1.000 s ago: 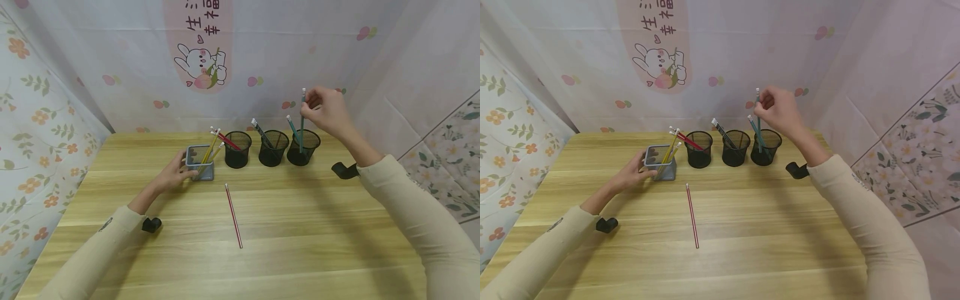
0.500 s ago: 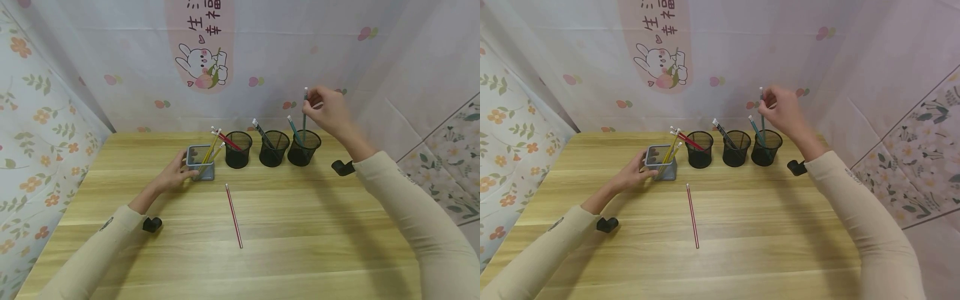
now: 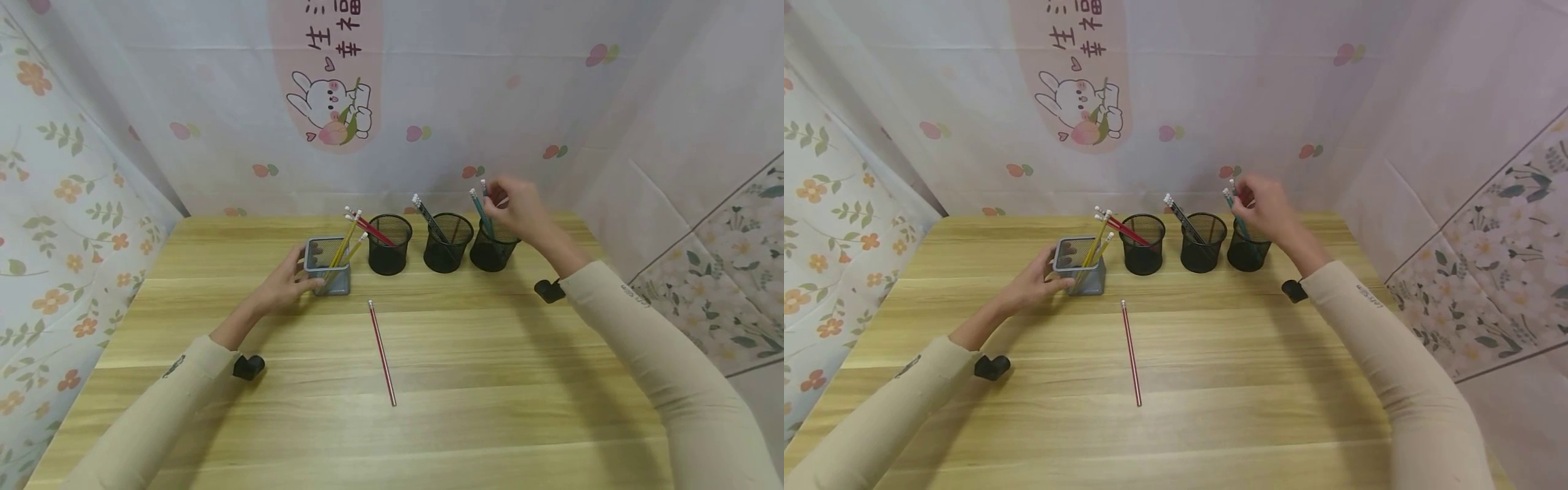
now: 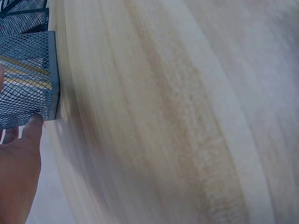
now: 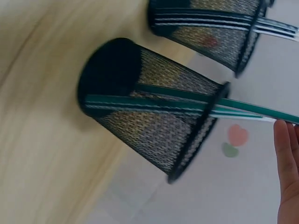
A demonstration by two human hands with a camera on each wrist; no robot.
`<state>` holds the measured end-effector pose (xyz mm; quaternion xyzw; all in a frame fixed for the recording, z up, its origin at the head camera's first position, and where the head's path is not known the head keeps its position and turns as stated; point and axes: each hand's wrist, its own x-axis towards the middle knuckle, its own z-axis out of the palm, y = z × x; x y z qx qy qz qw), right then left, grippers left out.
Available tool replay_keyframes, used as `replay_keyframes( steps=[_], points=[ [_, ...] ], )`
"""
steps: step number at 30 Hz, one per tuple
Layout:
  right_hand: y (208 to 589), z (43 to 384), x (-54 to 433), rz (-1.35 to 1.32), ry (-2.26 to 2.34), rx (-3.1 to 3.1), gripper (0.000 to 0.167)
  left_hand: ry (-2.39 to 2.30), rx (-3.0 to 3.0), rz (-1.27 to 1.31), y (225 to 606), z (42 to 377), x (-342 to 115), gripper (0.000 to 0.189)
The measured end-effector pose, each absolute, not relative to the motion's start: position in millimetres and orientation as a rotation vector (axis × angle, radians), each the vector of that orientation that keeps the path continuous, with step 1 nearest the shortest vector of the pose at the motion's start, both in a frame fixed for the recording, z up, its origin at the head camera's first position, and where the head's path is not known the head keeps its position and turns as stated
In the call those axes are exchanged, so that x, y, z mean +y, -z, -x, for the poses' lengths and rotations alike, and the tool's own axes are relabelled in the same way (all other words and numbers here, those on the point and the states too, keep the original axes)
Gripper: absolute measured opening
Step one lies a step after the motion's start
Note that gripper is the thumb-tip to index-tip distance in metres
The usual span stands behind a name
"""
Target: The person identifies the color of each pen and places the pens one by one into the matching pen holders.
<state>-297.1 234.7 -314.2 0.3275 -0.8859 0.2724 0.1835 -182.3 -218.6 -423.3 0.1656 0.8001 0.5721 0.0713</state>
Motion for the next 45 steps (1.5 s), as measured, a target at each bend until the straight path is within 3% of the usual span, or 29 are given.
replay_keyframes(
  steps=[15,45],
  points=[
    [347,301,233,-0.985,-0.719,-2.548,0.004,-1.74,2.388,-0.513,424,183,-219,0.072],
    [319,271,204,-0.773,-0.715,-2.586,0.011,-1.752,2.385,-0.518,425,183,-219,0.072]
  ],
)
